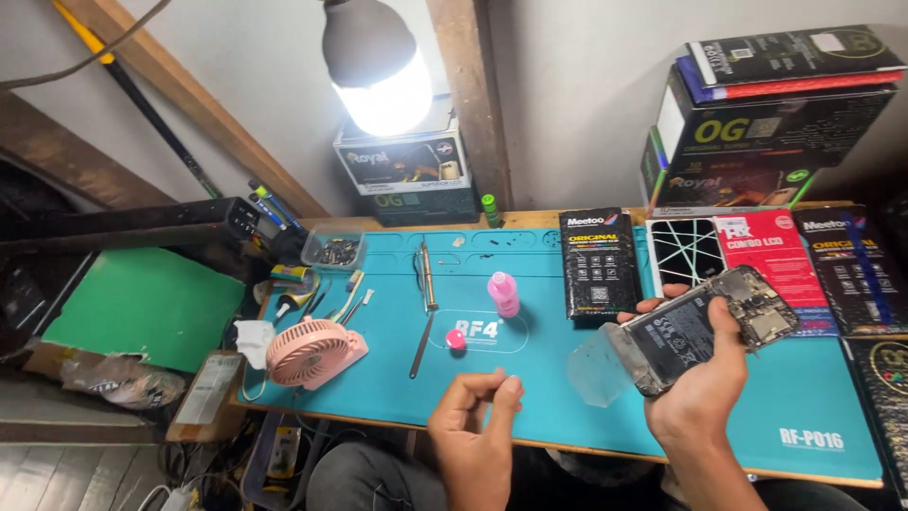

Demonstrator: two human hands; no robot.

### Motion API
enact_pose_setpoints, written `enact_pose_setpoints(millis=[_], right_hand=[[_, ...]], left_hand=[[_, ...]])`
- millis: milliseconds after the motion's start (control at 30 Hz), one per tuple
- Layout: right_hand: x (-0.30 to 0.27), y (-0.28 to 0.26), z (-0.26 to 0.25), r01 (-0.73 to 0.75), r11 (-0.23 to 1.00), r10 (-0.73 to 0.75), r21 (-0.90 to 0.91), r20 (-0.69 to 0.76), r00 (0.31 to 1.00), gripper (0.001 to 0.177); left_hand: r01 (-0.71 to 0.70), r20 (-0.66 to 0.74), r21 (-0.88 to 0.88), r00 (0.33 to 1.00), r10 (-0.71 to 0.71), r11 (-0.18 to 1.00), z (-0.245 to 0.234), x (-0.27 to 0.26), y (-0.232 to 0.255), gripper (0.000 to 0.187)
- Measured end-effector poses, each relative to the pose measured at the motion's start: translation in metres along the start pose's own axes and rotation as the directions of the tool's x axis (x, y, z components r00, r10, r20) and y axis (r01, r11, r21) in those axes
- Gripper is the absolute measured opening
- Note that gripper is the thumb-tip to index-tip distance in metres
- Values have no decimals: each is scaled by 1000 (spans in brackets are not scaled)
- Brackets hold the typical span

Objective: The person holds a disassembled smartphone and uses a small tool to work on the internal components. They then apply a liquid from a pink bottle onto the device's interior.

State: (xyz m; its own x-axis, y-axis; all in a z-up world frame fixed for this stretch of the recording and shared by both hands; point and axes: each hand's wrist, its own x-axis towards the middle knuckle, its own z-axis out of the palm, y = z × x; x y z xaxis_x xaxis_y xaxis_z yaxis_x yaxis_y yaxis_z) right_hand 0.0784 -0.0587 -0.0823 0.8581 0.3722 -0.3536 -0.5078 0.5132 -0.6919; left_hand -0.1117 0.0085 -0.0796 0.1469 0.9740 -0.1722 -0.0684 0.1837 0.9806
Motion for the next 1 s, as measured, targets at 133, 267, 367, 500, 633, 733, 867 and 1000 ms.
enact_pose_setpoints(millis=[133, 267, 367, 500, 633, 733, 867, 1000], right_hand=[[-4, 2, 4, 7, 998, -9, -65, -26, 1000, 45], [-6, 5, 4, 3, 994, -7, -105, -38, 999, 45], [-5, 7, 6, 8, 996, -10, -90, -21, 1000, 44], [-3, 11, 1, 14, 996, -16, -91, -21, 1000, 44], [0, 12, -4, -11, 997, 11, -79, 0, 1000, 44], [5, 11, -9, -24, 997, 25, -69, 5, 1000, 43], [3, 5, -4, -30, 996, 29, -83, -15, 999, 42], [8, 6, -6, -22, 998, 20, -59, -34, 999, 41]], left_hand=[[-108, -84, 216, 988, 129, 970, -16, 6, -16, 43], [163, 95, 153, 979, -178, 975, -10, 1, 49, 87], [-111, -43, 116, 992, 116, 987, -17, 3, 13, 24], [76, -125, 201, 991, -52, 977, -22, 8, 23, 41], [-302, -34, 484, 932, 362, 822, -34, 25, 20, 20], [-279, -4, 621, 933, 359, 732, -38, 51, 23, 39], [-103, 6, 829, 984, 176, 550, -49, 93, 36, 18], [-139, 83, 921, 983, 165, 364, -61, 125, 8, 17]])
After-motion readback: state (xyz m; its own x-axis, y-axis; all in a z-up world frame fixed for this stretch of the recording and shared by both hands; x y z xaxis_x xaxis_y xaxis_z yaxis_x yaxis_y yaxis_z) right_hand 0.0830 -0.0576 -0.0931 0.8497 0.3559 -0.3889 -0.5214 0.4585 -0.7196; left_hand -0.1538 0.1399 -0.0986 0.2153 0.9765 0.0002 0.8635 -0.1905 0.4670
